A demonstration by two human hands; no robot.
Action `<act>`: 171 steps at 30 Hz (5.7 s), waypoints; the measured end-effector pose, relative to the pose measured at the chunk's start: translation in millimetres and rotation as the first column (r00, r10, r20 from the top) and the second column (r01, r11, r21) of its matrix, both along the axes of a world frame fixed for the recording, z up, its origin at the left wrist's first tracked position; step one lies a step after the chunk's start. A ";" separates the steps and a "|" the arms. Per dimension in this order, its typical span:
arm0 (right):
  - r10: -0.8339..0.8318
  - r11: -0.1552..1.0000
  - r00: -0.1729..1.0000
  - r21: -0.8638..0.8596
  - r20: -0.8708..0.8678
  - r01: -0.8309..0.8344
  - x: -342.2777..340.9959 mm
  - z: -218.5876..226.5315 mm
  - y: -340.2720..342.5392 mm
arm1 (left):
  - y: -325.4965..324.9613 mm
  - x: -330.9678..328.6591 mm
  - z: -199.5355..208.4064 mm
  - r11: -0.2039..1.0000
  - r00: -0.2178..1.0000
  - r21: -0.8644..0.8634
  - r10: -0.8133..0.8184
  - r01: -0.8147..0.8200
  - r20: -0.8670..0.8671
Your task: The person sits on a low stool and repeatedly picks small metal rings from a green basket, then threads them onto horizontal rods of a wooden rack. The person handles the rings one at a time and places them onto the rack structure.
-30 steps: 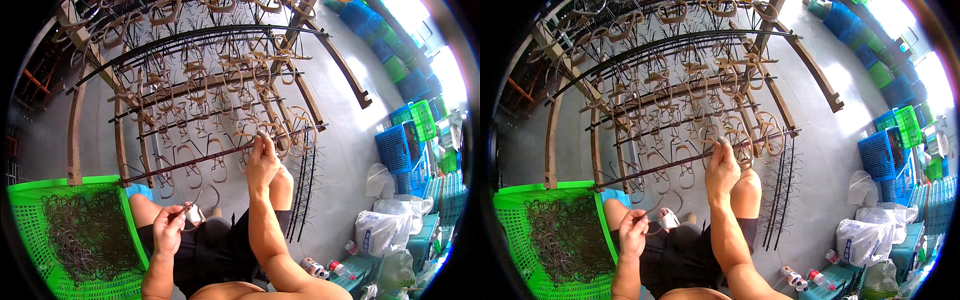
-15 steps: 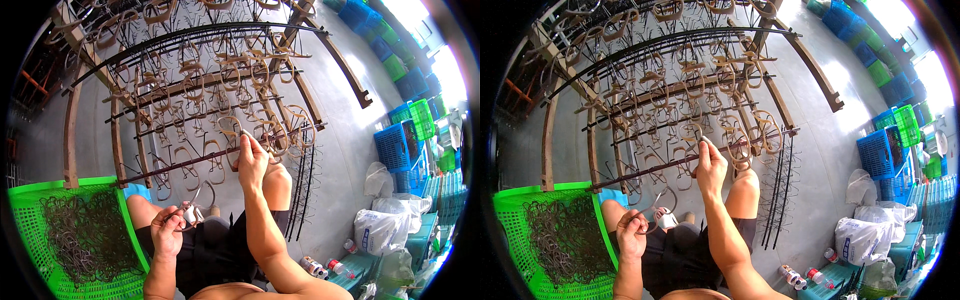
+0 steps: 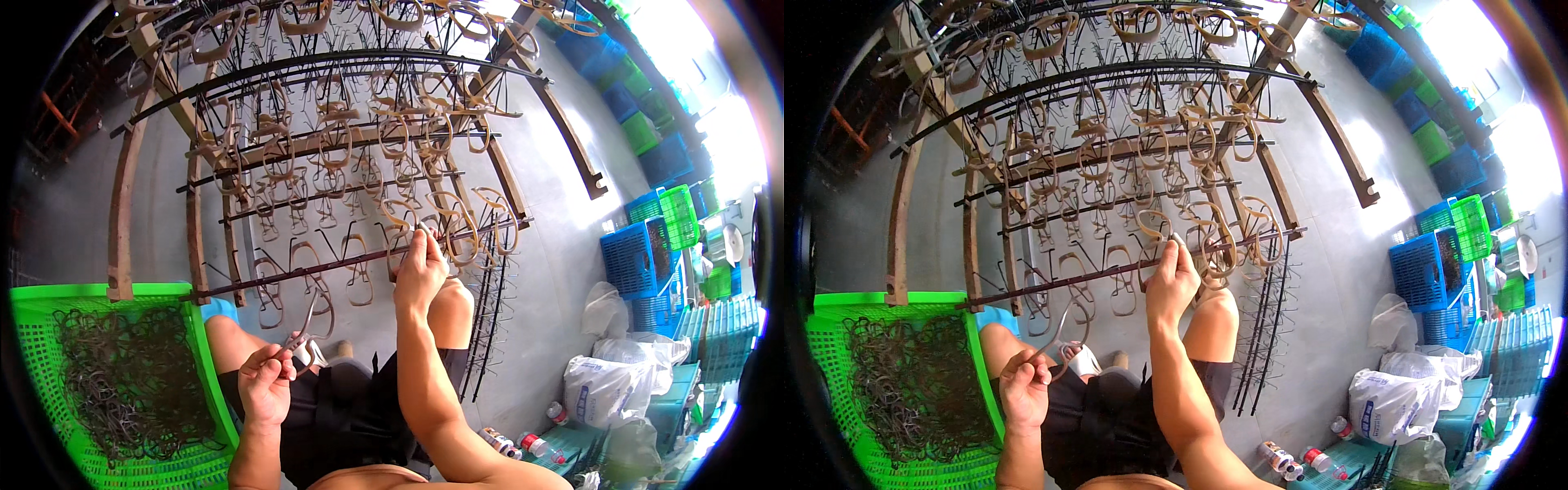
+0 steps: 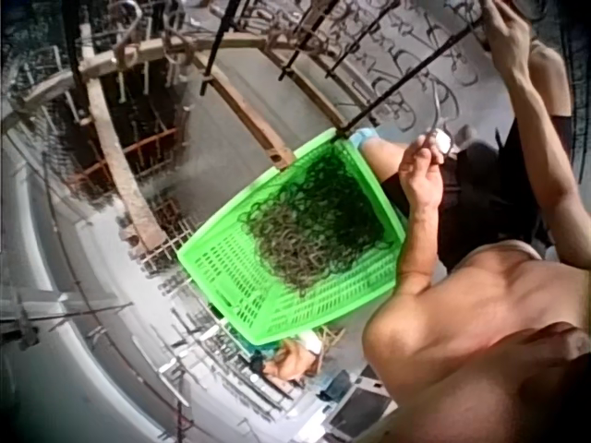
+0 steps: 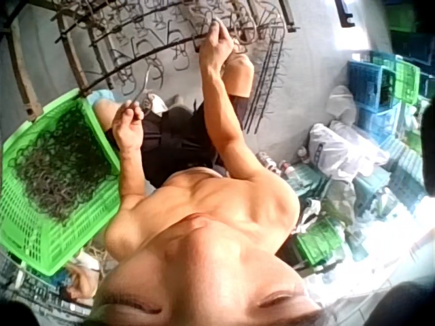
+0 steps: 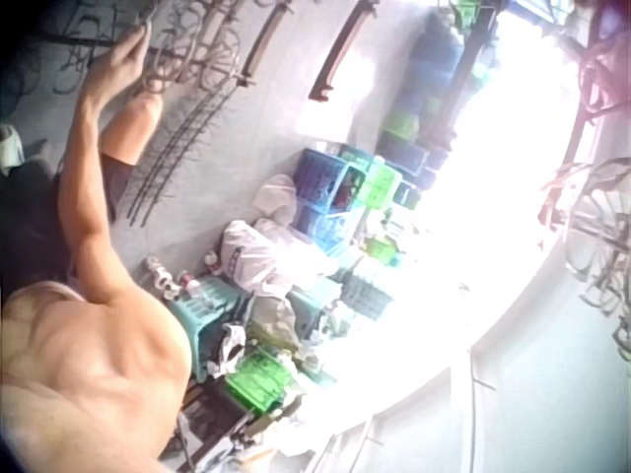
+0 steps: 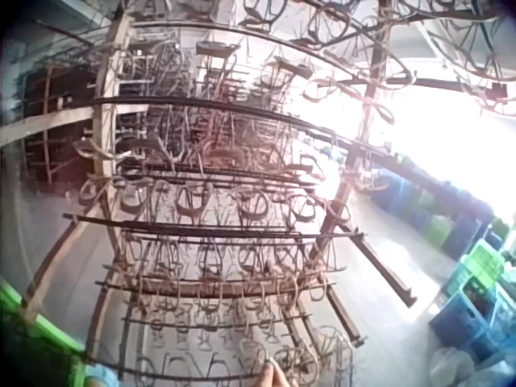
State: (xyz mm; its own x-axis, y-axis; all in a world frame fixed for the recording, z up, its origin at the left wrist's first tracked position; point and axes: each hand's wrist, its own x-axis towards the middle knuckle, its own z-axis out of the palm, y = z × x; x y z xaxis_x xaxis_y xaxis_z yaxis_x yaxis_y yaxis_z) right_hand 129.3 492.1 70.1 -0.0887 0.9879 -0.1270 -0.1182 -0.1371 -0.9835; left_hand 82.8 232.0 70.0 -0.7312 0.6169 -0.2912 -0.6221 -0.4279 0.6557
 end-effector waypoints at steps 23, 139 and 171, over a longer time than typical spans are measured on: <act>0.177 0.968 0.975 0.155 0.137 -0.197 17.0 -14.5 11.8 | 4.7 8.9 2.4 0.999 0.999 0.022 -0.037 0.038 -0.024; 0.241 0.942 0.945 0.180 0.223 -0.283 -31.5 -15.5 -51.2 | -176.7 -61.2 16.9 0.571 0.589 -0.337 0.339 -0.749 -0.734; 0.323 0.932 0.920 -0.097 -0.220 -0.350 -67.3 -16.2 -127.8 | -109.5 -50.7 34.1 0.966 0.920 -0.259 -0.084 -0.019 -0.382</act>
State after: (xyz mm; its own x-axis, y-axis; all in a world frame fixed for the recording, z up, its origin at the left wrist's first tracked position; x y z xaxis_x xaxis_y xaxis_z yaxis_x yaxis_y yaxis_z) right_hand 62.1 364.3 53.9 -0.4497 0.8705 -0.1998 -0.2311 -0.3294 -0.9155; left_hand 32.1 122.5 104.1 -0.7985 0.5858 -0.1386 -0.3079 -0.1996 0.9303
